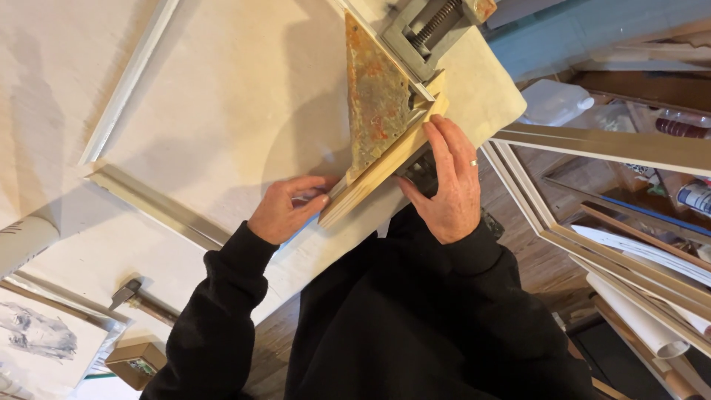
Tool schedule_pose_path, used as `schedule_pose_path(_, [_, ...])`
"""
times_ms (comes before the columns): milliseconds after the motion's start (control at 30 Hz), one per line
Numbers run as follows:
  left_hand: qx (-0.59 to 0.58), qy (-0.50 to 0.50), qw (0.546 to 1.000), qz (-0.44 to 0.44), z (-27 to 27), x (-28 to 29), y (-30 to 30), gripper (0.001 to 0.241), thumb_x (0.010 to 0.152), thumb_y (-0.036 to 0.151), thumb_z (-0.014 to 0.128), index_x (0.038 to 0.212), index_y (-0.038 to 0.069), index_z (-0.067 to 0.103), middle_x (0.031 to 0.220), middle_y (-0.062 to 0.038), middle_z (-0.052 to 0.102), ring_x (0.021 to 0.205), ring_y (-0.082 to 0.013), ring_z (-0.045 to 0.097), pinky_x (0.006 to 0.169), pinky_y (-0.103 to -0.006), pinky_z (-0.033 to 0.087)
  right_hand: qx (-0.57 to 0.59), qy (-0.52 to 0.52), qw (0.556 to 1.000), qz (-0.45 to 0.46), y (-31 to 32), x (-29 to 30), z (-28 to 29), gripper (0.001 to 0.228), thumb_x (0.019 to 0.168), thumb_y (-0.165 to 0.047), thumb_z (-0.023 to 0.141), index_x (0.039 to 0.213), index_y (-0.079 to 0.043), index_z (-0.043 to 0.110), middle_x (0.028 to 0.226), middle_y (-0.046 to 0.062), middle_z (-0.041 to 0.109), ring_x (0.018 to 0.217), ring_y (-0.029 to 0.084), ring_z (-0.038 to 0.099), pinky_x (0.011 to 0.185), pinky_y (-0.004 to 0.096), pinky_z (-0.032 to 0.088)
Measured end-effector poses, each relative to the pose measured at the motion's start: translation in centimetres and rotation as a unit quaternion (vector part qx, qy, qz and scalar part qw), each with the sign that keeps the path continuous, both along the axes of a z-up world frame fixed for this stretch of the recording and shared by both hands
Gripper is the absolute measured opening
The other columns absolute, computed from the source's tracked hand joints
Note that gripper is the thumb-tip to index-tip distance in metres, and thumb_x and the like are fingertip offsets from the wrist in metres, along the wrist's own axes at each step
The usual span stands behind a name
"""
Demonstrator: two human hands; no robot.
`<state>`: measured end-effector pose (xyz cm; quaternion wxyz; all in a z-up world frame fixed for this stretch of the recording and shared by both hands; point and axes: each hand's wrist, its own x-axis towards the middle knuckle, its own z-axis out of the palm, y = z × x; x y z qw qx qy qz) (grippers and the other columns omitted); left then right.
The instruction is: The person fits two pieces of white picture frame moulding together at a corner, applies wood glue from a bottle into the joint, and presses the pieces together. They then place the joined frame into a corner clamp on the workbench and tighten the clamp screw to hold the mitered corner while the glue sets.
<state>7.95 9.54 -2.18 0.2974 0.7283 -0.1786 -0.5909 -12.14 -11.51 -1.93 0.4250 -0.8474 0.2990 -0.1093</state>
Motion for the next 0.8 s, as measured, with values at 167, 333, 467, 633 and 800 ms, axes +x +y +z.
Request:
schedule_pose_path(167, [0.019, -0.003, 1.0, -0.002, -0.9, -0.2, 0.6, 0.042, 0.093, 0.018, 0.068, 0.132, 0.004, 0.067, 0.117, -0.011, 0.076, 0.102, -0.0199, 0.075, 0.09, -0.0341, 0.061, -0.032, -0.02, 0.999, 0.002, 0.0, 0.0, 0.1, 0.086, 0.075, -0.007, 0.093, 0.149, -0.002, 0.049, 0.152, 0.017, 0.05, 0.143, 0.037, 0.048, 0.118, 0.046, 0.042])
schedule_pose_path(333, [-0.006, -0.013, 1.0, -0.004, -0.9, -0.2, 0.6, 0.042, 0.093, 0.019, 0.068, 0.132, 0.001, 0.068, 0.121, -0.013, 0.076, 0.105, -0.0196, 0.074, 0.091, -0.0342, 0.06, -0.023, -0.021, 1.0, -0.002, -0.1, -0.1, -0.1, 0.081, 0.075, -0.006, 0.092, 0.146, -0.003, 0.053, 0.15, 0.015, 0.053, 0.14, 0.036, 0.051, 0.115, 0.045, 0.045])
schedule_pose_path(467, [0.001, -0.023, 1.0, -0.009, -1.3, -0.2, 0.7, 0.042, 0.093, 0.02, 0.069, 0.13, -0.001, 0.067, 0.122, -0.015, 0.074, 0.106, -0.0201, 0.074, 0.091, -0.0346, 0.06, -0.021, -0.029, 0.999, 0.009, -0.3, -0.2, -0.1, 0.079, 0.076, -0.005, 0.092, 0.145, -0.005, 0.054, 0.149, 0.014, 0.053, 0.139, 0.035, 0.052, 0.114, 0.045, 0.045])
schedule_pose_path(633, [0.013, -0.029, 0.999, -0.017, -0.9, -0.1, 0.4, 0.043, 0.093, 0.021, 0.07, 0.13, -0.001, 0.067, 0.124, -0.015, 0.074, 0.106, -0.0201, 0.074, 0.091, -0.035, 0.061, -0.015, -0.031, 0.999, 0.012, -0.3, -0.3, -0.2, 0.079, 0.075, -0.005, 0.091, 0.144, -0.005, 0.054, 0.148, 0.014, 0.054, 0.139, 0.035, 0.053, 0.114, 0.045, 0.045])
schedule_pose_path(800, [0.021, -0.028, 0.999, -0.014, -0.7, -0.2, 0.0, 0.041, 0.093, 0.02, 0.069, 0.13, 0.001, 0.068, 0.124, -0.014, 0.073, 0.107, -0.0193, 0.074, 0.089, -0.0347, 0.061, -0.013, -0.037, 0.999, 0.018, -0.6, -0.2, -0.2, 0.078, 0.076, -0.005, 0.092, 0.145, -0.004, 0.054, 0.148, 0.015, 0.054, 0.139, 0.035, 0.053, 0.114, 0.045, 0.045])
